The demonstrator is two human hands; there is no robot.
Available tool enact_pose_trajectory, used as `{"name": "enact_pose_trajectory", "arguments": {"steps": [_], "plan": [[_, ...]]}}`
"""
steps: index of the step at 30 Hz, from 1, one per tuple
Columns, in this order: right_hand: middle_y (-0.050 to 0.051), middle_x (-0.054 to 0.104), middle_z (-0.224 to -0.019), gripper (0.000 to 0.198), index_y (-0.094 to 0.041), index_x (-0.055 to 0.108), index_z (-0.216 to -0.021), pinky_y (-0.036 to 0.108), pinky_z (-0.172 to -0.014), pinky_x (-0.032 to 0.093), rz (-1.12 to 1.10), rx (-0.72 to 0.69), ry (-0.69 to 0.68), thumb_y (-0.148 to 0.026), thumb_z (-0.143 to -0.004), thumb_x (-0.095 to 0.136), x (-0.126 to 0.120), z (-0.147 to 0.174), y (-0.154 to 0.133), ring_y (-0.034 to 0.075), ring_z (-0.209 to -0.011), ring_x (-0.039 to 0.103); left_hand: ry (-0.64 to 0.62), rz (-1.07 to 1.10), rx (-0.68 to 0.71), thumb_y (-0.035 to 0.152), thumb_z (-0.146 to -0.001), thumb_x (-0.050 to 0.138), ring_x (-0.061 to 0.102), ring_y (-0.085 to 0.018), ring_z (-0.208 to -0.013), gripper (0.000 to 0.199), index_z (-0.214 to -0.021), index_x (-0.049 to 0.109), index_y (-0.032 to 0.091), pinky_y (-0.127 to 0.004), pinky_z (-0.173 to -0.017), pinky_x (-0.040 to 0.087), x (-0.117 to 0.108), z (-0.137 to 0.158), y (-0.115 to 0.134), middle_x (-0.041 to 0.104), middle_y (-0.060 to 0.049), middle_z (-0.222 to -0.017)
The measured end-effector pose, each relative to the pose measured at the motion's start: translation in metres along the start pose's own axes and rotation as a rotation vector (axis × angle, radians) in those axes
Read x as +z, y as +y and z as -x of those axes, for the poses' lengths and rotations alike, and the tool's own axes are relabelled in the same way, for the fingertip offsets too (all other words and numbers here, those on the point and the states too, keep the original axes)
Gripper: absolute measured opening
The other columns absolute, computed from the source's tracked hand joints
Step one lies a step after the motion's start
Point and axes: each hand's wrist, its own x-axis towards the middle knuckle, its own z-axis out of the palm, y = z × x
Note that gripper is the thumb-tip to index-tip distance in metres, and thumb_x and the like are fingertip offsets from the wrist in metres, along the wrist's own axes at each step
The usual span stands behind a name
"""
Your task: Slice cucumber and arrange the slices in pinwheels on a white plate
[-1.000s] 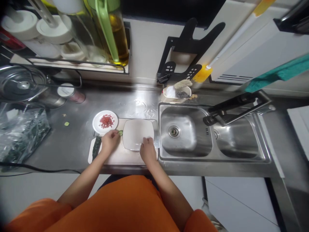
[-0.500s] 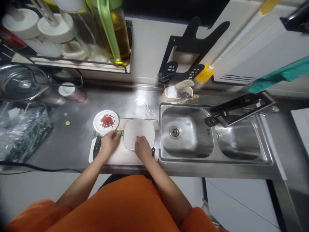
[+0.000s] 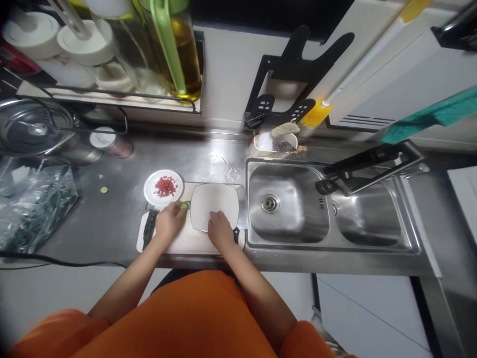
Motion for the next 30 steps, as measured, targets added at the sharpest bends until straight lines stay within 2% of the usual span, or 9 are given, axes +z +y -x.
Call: {"name": "enact_pose_trajectory", "arguments": {"steps": [5, 9, 14, 19, 23, 27, 30], "plan": [[0.011, 0.057, -0.104, 0.033, -0.015, 0.057, -0.117, 0.03, -0.081, 0.042, -0.019, -0.048, 0.015, -0.018, -0.09, 0.038, 0.006, -0.006, -0.003, 0.019, -0.091, 0.054, 0.063, 0.092, 0.037, 0.033, -0.078, 0.058, 0.059, -0.019, -0.071, 0.019, -0.09, 0.064, 0.019, -0.028, -0.068, 0.041, 0.002, 0.0, 0.0, 0.066, -0.006, -0.079], [0.011, 0.058, -0.105, 0.033, -0.014, 0.058, -0.116, 0.031, -0.085, 0.042, -0.056, -0.138, 0.025, -0.016, -0.089, 0.04, 0.011, -0.019, -0.012, 0.02, -0.095, 0.053, 0.042, 0.218, 0.028, 0.031, -0.074, 0.061, 0.054, -0.015, -0.062, 0.012, -0.075, 0.06, 0.019, -0.025, -0.065, 0.041, -0.002, -0.001, 0.0, 0.061, -0.001, -0.067], [0.011, 0.062, -0.1, 0.032, -0.012, 0.061, -0.112, 0.032, -0.088, 0.041, -0.126, -0.253, 0.011, -0.012, -0.086, 0.044, 0.011, -0.041, -0.024, 0.02, -0.096, 0.052, -0.114, 0.468, -0.004, 0.035, -0.071, 0.065, 0.053, -0.011, -0.06, 0.018, -0.072, 0.058, 0.019, -0.022, -0.063, 0.041, -0.014, -0.003, 0.002, 0.06, 0.002, -0.065], [0.006, 0.065, -0.094, 0.028, -0.017, 0.066, -0.1, 0.031, -0.085, 0.041, -0.214, -0.352, 0.021, -0.007, -0.08, 0.05, -0.001, -0.05, -0.028, 0.018, -0.091, 0.055, -0.31, 0.65, 0.074, 0.038, -0.068, 0.068, 0.049, -0.009, -0.057, 0.023, -0.072, 0.06, 0.017, -0.02, -0.056, 0.038, -0.023, -0.008, 0.013, 0.058, 0.003, -0.063], [0.002, 0.067, -0.079, 0.018, -0.019, 0.068, -0.084, 0.027, -0.074, 0.042, -0.306, -0.301, -0.003, -0.01, -0.079, 0.053, -0.014, -0.047, -0.022, 0.015, -0.075, 0.056, -0.367, 0.693, 0.095, 0.038, -0.066, 0.069, 0.047, -0.009, -0.056, 0.023, -0.072, 0.061, 0.017, -0.02, -0.054, 0.037, -0.023, -0.014, 0.025, 0.056, 0.004, -0.06], [-0.001, 0.068, -0.077, 0.018, -0.02, 0.069, -0.082, 0.023, -0.067, 0.041, -0.442, -0.206, -0.012, -0.015, -0.078, 0.053, -0.027, -0.041, -0.011, 0.011, -0.068, 0.055, -0.412, 0.691, 0.125, 0.039, -0.065, 0.071, 0.048, -0.009, -0.056, 0.023, -0.071, 0.063, 0.017, -0.02, -0.054, 0.038, -0.023, -0.018, 0.037, 0.056, 0.004, -0.058], [-0.001, 0.068, -0.076, 0.016, -0.02, 0.07, -0.082, 0.022, -0.066, 0.041, -0.534, -0.147, -0.047, -0.021, -0.077, 0.055, -0.033, -0.039, -0.005, 0.011, -0.069, 0.056, -0.44, 0.667, 0.132, 0.039, -0.067, 0.069, 0.052, -0.011, -0.057, 0.022, -0.073, 0.066, 0.018, -0.021, -0.055, 0.041, -0.024, -0.02, 0.046, 0.062, 0.002, -0.061]]}}
